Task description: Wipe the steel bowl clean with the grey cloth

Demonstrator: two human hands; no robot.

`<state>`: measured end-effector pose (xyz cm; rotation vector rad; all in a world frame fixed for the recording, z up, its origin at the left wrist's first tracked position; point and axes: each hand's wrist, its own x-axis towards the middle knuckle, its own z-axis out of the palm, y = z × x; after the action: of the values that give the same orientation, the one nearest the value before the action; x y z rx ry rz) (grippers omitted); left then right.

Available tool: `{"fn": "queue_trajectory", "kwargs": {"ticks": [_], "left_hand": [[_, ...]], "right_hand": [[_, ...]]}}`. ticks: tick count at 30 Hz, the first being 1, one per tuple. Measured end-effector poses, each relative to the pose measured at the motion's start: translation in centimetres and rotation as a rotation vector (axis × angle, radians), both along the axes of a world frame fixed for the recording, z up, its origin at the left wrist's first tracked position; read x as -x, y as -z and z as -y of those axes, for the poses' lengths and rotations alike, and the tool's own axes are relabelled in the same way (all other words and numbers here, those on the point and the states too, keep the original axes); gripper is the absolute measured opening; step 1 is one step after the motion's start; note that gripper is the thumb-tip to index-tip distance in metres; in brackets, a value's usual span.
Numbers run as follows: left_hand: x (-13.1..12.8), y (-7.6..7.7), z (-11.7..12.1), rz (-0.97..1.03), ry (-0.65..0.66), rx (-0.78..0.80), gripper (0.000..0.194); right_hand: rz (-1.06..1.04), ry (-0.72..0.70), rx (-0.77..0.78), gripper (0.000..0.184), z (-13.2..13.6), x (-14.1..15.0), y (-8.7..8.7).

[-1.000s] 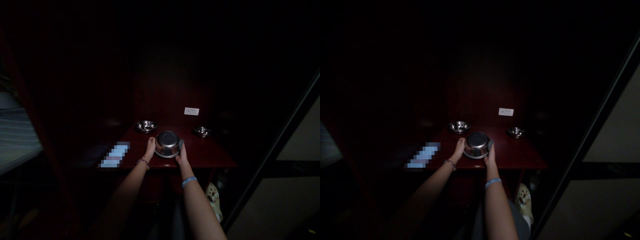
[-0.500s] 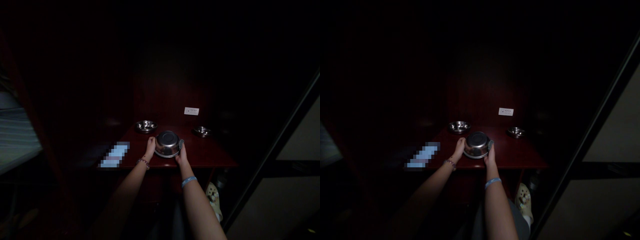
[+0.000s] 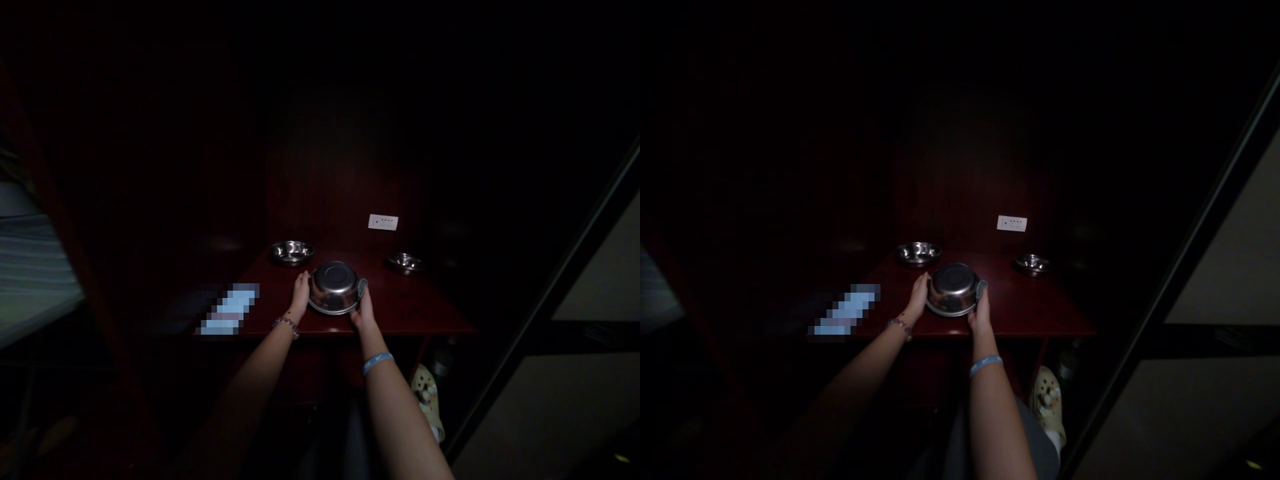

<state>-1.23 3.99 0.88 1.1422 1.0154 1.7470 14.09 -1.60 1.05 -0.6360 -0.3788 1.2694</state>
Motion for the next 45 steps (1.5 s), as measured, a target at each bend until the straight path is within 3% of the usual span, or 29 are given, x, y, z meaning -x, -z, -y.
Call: {"fn": "queue_trajectory", "kwargs": {"ticks": [14, 45], "left_hand": [[-0.12, 0.17, -0.39, -0.032, -0.034, -0.022, 0.017], [0.02, 0.74, -0.92, -0.023, -0.017, -0.012, 0.015]], "right_hand": [[0.023, 0.001, -0.041, 0.026, -0.32, -0.01, 0.29], [-0.069, 0.002, 0.038, 0.025, -0.09, 0.01, -0.02]]}}
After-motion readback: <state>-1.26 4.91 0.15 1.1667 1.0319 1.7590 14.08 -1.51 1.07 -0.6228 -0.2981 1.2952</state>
